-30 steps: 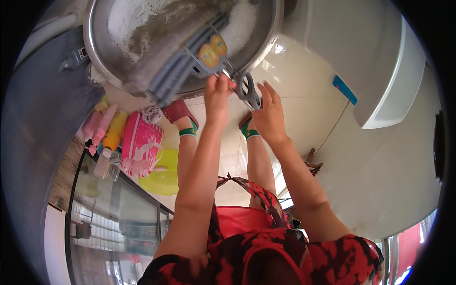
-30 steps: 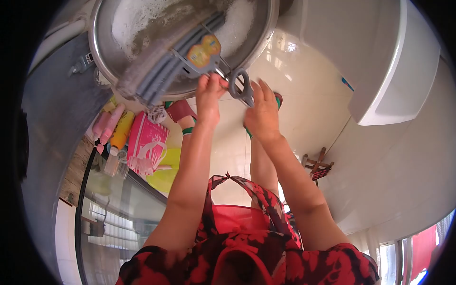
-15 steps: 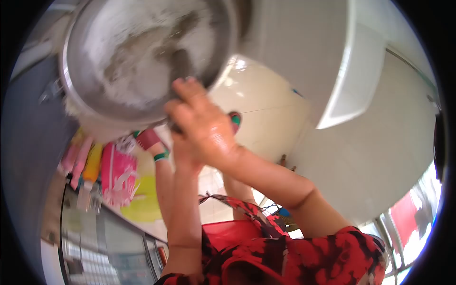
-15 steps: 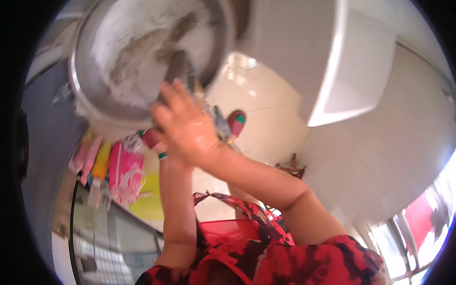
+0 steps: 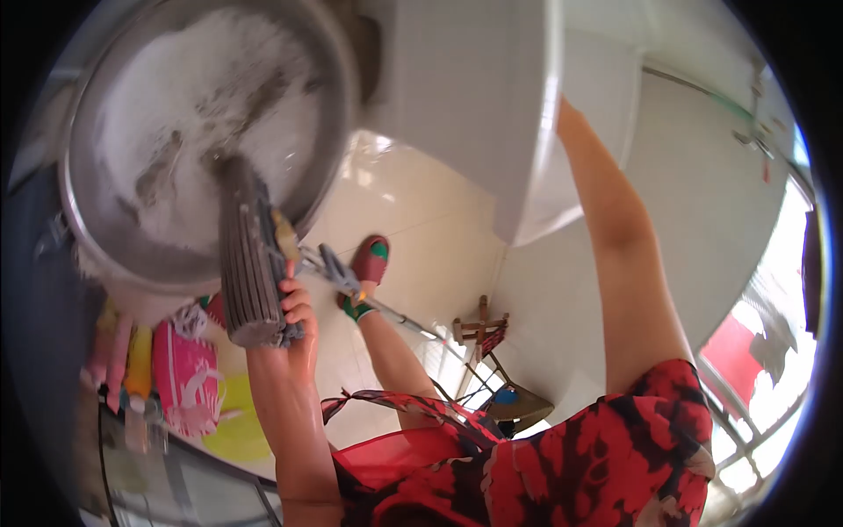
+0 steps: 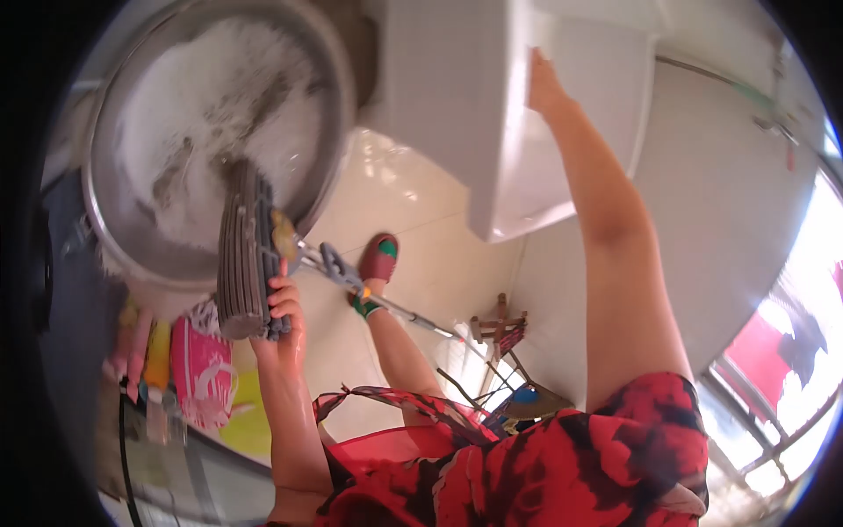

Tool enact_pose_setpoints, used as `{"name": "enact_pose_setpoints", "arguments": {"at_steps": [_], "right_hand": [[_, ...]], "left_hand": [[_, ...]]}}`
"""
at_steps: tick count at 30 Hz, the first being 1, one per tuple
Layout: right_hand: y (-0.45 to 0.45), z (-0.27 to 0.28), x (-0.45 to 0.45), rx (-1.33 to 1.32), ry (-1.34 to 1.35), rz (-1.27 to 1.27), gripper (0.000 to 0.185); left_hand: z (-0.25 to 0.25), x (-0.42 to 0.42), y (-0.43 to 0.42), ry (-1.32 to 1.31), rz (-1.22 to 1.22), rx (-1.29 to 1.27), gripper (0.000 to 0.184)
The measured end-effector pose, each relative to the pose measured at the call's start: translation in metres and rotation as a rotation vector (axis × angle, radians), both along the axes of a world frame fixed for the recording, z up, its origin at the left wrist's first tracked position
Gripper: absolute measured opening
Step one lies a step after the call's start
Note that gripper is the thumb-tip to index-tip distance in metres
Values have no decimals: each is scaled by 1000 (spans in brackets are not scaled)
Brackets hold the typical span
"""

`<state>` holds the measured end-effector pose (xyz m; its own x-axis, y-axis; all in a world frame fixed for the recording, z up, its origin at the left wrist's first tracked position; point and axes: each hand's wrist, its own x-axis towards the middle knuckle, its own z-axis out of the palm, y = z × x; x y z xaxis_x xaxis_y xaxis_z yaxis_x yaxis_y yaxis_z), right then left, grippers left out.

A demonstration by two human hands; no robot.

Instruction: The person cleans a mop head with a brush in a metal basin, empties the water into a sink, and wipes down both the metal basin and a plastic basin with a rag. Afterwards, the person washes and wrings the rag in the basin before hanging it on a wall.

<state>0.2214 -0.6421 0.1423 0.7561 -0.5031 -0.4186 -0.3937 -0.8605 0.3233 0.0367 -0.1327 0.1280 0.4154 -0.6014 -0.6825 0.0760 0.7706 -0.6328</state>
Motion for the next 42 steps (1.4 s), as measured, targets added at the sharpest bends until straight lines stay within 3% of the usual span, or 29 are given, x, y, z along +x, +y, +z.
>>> {"name": "enact_pose_setpoints", "arguments": {"at_steps": [2,4,7,11,15,17,18,21,22,23,24,25,26,27,30,32,33,34,35,36,37,38,40,42], "right_hand": [[-25,-40,-9,-61,91,-51,34],[-40,-59,-12,-86,97,-87,36],[-54,-55,-16,-90,-4,-106,38],[-45,19,-17,7,-426,-143,42],[58,159,-5,318,-994,-123,46],[156,217,0,461,-1007,-23,51],[187,233,-6,739,-881,66,54],[288,173,-28,1130,-466,-256,49],[319,123,-20,1135,-294,-329,49],[349,74,-11,1125,-114,-389,50],[355,-8,-15,1107,-160,-358,53],[351,-72,-8,1037,-33,-425,55],[335,-153,-5,896,6,-305,50],[335,-194,-4,653,-154,-86,47],[330,-249,-5,521,-170,-52,50],[326,-260,-20,498,138,53,44],[317,-262,-29,698,56,138,47],[318,-238,-33,890,40,-117,48],[325,-196,-37,1074,14,-372,49],[338,-134,-34,1109,80,-445,50],[353,-66,-33,1142,155,-521,51],[364,-20,-39,1166,153,-534,51],[374,61,-46,1096,339,-563,53],[383,103,-60,1130,382,-458,49]], "left_hand": [[6,2,6,74,21,85,70],[3,0,12,32,18,13,72],[-3,-7,17,69,64,-10,72],[3,-3,22,91,60,-44,71],[6,0,23,99,40,-60,69],[8,1,19,73,88,-73,70],[10,1,19,74,95,-76,70],[10,2,19,67,87,-45,75],[10,1,20,70,73,-49,77],[8,0,22,73,53,-52,79],[7,1,24,68,54,-52,79],[9,3,25,70,56,-50,79],[10,2,25,83,58,-50,79],[9,0,26,90,62,-57,80],[-1,-7,30,-27,139,-131,70],[-3,-18,31,-36,170,-121,68],[-3,-23,29,45,122,-100,65],[-4,-21,28,110,75,-83,62],[12,10,24,351,-46,59,53],[10,11,24,344,-27,52,53],[5,2,21,153,-38,58,54],[2,-3,18,-34,-52,69,55],[-1,1,12,-13,-86,118,55],[-7,-5,12,-108,-107,160,50]]}}
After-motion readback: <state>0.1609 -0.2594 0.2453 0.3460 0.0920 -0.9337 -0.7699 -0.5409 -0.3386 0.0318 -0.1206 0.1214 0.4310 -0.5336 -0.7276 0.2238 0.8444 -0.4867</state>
